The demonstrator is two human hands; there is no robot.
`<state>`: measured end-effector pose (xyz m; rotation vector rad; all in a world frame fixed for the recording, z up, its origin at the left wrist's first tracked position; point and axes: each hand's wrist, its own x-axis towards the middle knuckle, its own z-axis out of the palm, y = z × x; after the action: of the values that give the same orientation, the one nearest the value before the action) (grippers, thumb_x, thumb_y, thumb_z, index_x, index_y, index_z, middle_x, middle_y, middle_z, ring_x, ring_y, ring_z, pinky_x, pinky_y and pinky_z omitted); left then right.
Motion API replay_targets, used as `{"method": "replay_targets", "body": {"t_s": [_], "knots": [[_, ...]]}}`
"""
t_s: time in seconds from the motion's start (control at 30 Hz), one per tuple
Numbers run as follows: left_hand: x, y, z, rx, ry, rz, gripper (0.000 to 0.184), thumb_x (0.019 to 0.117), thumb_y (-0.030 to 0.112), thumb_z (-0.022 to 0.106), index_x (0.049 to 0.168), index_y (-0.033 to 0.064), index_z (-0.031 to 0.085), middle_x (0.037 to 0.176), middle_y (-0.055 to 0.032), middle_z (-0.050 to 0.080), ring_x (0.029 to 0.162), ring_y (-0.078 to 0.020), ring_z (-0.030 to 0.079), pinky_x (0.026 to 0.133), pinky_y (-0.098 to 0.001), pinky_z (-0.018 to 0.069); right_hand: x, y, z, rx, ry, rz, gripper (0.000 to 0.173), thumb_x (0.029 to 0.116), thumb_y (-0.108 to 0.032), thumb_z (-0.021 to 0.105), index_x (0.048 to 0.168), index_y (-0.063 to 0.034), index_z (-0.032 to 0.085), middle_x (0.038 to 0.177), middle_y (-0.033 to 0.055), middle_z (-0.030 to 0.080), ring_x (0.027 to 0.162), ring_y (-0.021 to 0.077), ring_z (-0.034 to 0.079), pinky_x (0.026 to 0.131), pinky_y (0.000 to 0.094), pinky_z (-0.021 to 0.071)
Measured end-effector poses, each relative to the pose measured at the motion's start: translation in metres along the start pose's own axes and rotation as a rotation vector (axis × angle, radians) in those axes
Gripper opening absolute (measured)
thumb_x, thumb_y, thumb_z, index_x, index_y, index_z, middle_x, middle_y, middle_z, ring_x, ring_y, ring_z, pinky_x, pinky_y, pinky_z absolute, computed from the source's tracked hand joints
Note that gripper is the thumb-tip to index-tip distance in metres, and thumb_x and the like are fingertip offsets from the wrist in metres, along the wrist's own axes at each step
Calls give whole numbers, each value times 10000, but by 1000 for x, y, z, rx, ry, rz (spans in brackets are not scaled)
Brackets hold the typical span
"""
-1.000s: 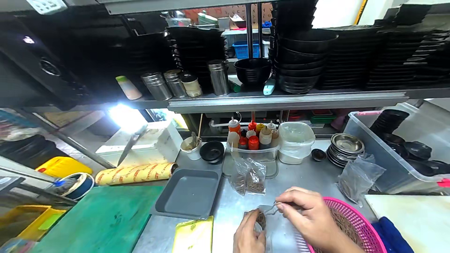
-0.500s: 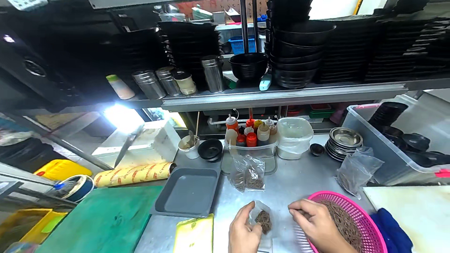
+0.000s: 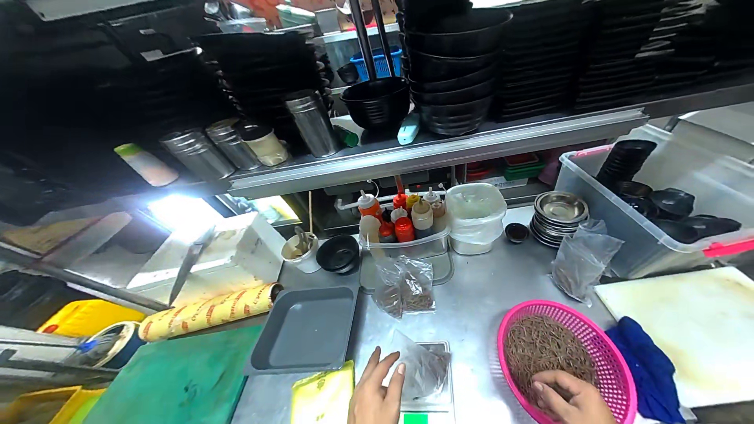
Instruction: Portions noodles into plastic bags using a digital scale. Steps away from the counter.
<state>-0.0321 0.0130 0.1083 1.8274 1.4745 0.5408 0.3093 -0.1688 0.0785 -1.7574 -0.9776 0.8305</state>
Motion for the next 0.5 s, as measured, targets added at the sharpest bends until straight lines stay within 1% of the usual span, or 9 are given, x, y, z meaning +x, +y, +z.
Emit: {"method": "replay_targets", "body": {"t_s": [0.07,0.13,0.27,0.33,0.37,0.4,0.5], "knots": [[0,-3,0,-18,16,-12,375,1013,464,581,1253,220,734,1540,-139,502,996,-210,751,771,-429,661,-4,6,-4,13,21,30,123,958,-139,703,1045,-71,757,907,49,779,745,179,762,694,402,673],[1,-5,0,-24,28,-32,383,1010,483,577,1255,234,734,1527,-118,523,968,-190,756,745,-418,663,-7,11,-8,34,34,54,122,960,-129,701,1049,-63,752,907,59,779,741,190,762,680,399,671],[1,-4,-3,-76,37,-65,395,995,496,600,1269,240,726,1508,-91,549,998,-197,758,730,-434,677,-11,17,-11,51,55,80,121,961,-125,700,1044,-52,750,904,69,777,730,192,759,661,392,666],[1,-3,-4,-86,43,-57,413,996,492,605,1302,236,709,1483,-75,575,983,-190,759,729,-434,677,-11,19,-11,48,61,87,128,961,-133,697,1048,-57,751,895,63,774,709,190,749,641,390,659],[1,-3,-4,-88,51,-49,422,995,490,607,1317,234,701,1468,-65,589,937,-179,765,711,-425,677,-11,19,-11,47,61,90,127,961,-134,696,1048,-61,752,893,60,774,706,188,748,637,388,658],[1,-2,-4,-91,58,-44,439,993,493,611,1338,233,688,1459,-57,598,921,-172,767,705,-422,678,-11,19,-11,48,63,91,123,959,-132,699,1044,-62,755,892,60,775,703,186,748,635,386,658],[0,0,-5,-73,57,-45,498,979,529,614,1389,249,651,1450,-28,610,949,-155,764,729,-425,679,-10,20,-9,49,64,75,116,954,-128,706,1036,-65,759,893,55,776,704,178,747,632,379,658]]}}
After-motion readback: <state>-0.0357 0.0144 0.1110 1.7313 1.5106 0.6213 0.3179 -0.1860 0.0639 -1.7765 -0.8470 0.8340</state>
